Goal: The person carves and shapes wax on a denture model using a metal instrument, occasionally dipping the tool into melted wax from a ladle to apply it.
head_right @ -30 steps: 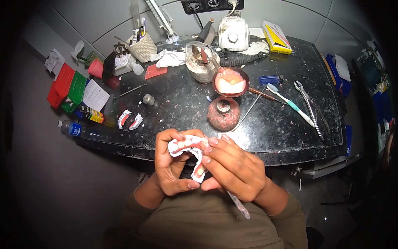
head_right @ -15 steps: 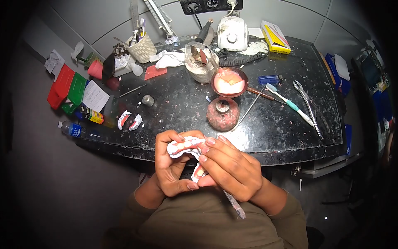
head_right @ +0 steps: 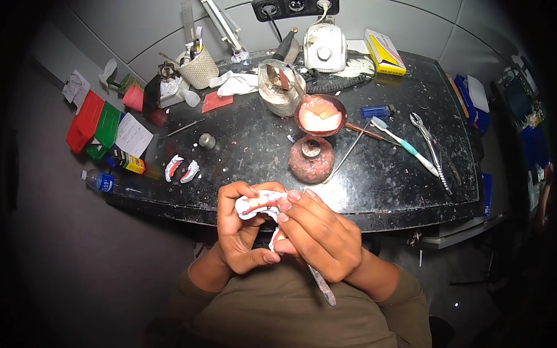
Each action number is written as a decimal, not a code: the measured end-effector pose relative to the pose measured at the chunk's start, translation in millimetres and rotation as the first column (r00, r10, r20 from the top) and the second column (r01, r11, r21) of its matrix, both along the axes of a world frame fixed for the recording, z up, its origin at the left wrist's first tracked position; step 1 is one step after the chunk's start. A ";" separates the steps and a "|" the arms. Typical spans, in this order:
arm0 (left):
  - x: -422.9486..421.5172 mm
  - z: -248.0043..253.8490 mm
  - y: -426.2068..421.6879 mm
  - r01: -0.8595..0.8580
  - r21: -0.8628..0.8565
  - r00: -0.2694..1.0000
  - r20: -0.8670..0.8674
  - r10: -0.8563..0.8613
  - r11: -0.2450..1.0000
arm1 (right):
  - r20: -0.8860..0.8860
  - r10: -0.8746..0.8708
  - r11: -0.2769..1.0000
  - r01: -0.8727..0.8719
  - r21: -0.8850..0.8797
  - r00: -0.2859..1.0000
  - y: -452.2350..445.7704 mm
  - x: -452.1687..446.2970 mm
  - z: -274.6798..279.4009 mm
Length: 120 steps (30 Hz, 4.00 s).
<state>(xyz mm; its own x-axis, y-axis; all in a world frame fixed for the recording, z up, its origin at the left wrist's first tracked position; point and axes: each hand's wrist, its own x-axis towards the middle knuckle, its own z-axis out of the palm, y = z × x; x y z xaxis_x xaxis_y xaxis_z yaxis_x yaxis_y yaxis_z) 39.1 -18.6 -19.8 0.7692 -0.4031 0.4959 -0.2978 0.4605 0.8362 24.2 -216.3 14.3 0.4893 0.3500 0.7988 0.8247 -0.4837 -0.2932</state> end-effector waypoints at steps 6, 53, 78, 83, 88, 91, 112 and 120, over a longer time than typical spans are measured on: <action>1.0 -0.2 0.4 0.005 0.002 1.000 0.011 -0.005 1.000 | 0.023 -0.017 1.000 0.017 -0.013 1.000 1.0 0.6 -1.8; -0.4 5.7 -4.4 -0.066 0.022 0.987 -0.147 0.069 0.998 | 0.005 -0.051 0.993 0.050 0.110 0.999 9.3 4.0 -6.2; -0.3 21.4 8.2 0.003 0.096 0.882 -0.470 0.042 0.995 | -0.508 0.333 0.841 -0.007 0.541 0.794 -8.4 10.2 -8.2; -2.3 24.2 3.0 -0.063 0.153 0.858 -0.497 0.132 0.986 | -0.525 0.538 0.693 0.008 0.721 0.659 3.6 1.7 -12.0; -1.8 22.4 5.1 -0.059 0.189 0.873 -0.466 0.143 0.980 | -0.556 0.482 0.771 -0.027 0.636 0.677 2.4 2.2 -9.7; -2.2 22.5 4.1 -0.066 0.204 0.876 -0.457 0.154 0.977 | -0.543 0.438 0.811 -0.053 0.583 0.716 2.4 4.5 -8.5; -2.2 20.4 6.4 -0.040 0.215 0.862 -0.487 0.143 0.976 | -0.555 0.430 0.829 -0.069 0.554 0.712 -0.2 8.3 -10.0; -1.5 22.7 4.7 -0.047 0.187 0.855 -0.501 0.136 0.981 | -0.544 0.488 0.794 -0.088 0.601 0.682 -3.2 9.9 -14.8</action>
<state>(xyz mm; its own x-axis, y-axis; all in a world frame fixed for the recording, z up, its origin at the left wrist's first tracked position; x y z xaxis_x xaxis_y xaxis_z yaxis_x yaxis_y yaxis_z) 37.6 -13.9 2.8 0.9328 -0.3580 -0.0415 0.1561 0.2976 0.9418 34.1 -219.6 -0.5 0.8826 0.2274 0.4114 0.3926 0.1247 -0.9112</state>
